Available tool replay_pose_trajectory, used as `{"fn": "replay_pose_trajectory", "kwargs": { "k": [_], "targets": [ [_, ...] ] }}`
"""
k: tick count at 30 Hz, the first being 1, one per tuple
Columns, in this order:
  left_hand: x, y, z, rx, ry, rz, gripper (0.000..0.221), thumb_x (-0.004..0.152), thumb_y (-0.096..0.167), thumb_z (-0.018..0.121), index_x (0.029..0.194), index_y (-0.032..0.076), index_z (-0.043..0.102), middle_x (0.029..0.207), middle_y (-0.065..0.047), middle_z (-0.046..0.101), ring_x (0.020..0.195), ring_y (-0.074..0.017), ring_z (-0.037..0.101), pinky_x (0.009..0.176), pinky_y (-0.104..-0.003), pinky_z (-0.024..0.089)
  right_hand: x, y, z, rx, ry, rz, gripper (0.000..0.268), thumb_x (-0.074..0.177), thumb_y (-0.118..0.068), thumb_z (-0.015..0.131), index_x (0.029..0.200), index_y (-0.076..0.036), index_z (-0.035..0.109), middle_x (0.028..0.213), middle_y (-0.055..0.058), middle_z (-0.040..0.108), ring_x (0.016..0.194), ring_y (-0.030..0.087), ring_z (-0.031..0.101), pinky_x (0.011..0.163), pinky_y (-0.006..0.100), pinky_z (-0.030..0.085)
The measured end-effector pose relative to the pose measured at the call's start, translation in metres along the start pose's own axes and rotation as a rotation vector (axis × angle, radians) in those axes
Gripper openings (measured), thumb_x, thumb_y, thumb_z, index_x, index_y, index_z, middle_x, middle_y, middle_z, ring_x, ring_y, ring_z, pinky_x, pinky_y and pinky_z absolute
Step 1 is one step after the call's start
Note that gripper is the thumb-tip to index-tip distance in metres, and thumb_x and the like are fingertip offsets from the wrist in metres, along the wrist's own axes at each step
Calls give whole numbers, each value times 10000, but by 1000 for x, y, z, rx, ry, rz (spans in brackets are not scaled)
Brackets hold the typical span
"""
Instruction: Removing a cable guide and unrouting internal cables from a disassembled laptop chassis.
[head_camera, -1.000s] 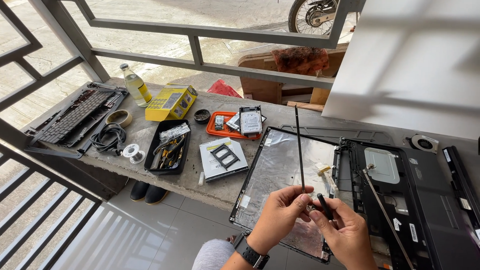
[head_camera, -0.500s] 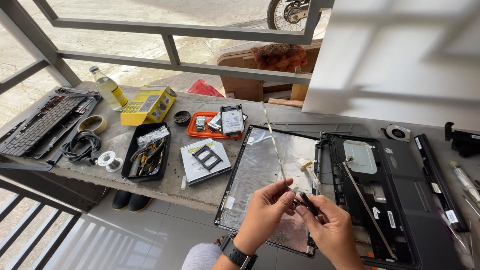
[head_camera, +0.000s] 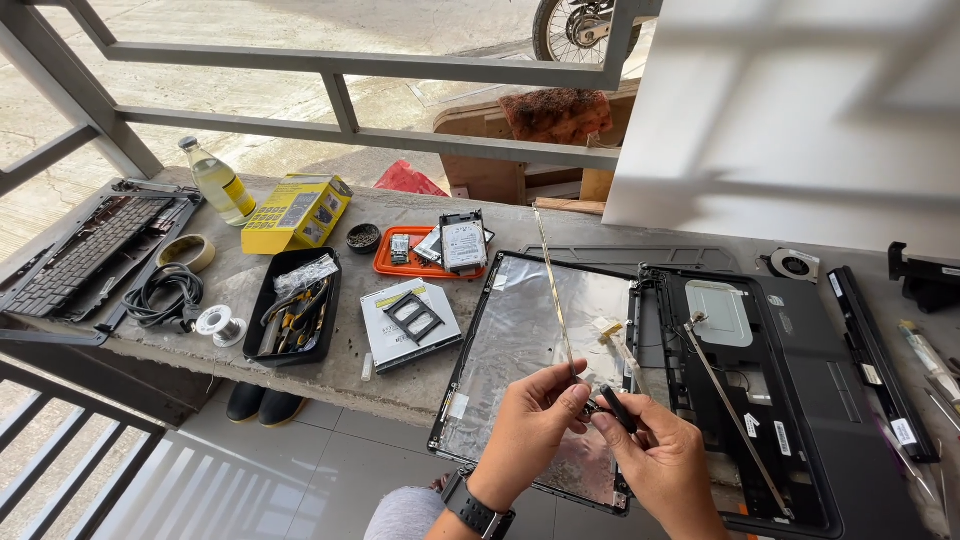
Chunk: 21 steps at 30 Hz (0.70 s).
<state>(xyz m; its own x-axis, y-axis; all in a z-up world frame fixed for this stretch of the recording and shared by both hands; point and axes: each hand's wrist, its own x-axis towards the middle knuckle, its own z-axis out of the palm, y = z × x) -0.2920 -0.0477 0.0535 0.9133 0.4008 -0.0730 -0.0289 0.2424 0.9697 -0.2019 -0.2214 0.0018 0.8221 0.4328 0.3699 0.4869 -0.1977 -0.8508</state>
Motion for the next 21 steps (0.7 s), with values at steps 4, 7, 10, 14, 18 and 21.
{"fn": "replay_pose_trajectory", "kwargs": {
  "k": [4, 7, 10, 14, 18, 21],
  "targets": [
    [-2, 4, 0, 24, -8, 6, 527, 1077, 229, 781, 1552, 2, 767, 1077, -31, 833, 816, -103, 770, 776, -250, 708, 0, 2, 0, -11, -7, -14, 294, 899, -244, 940, 1167, -126, 913, 1086, -27, 994, 881, 17, 878, 635, 193, 614],
    [-2, 5, -1, 11, -13, 10, 511, 1082, 215, 779, 1545, -1, 768, 1080, -33, 825, 826, -109, 760, 777, -256, 704, 0, 3, 1, -17, 9, -42, 286, 897, -244, 942, 1153, -122, 906, 1063, -38, 986, 834, 2, 841, 630, 193, 589],
    [-5, 11, 0, 45, -8, -8, 517, 1079, 226, 781, 1551, 15, 772, 1065, -29, 825, 772, -110, 749, 766, -235, 682, 0, 2, 1, -16, 3, -43, 286, 895, -249, 946, 1151, -128, 902, 1062, -42, 983, 871, 9, 857, 643, 198, 596],
    [-6, 12, 0, 65, -3, -13, 513, 1074, 242, 788, 1542, 33, 788, 1040, -11, 823, 784, -90, 739, 773, -223, 669, -1, -3, 0, 0, -9, -30, 270, 891, -240, 951, 1137, -134, 910, 1042, -45, 983, 856, 6, 841, 629, 191, 586],
    [-3, 6, -1, 48, -4, -3, 510, 1065, 252, 798, 1526, 32, 796, 1030, -7, 825, 775, -86, 737, 765, -218, 657, -1, -1, 0, -7, -5, -50, 273, 894, -250, 948, 1144, -147, 912, 1048, -55, 984, 841, 1, 835, 626, 186, 583],
    [-4, 9, 0, 45, -5, -12, 507, 1078, 224, 781, 1546, 29, 786, 1034, -20, 850, 804, -81, 736, 782, -224, 686, -1, -1, 1, 7, 3, -44, 251, 890, -241, 953, 1115, -137, 914, 1004, -54, 970, 786, 3, 783, 609, 193, 558]
  ]
}}
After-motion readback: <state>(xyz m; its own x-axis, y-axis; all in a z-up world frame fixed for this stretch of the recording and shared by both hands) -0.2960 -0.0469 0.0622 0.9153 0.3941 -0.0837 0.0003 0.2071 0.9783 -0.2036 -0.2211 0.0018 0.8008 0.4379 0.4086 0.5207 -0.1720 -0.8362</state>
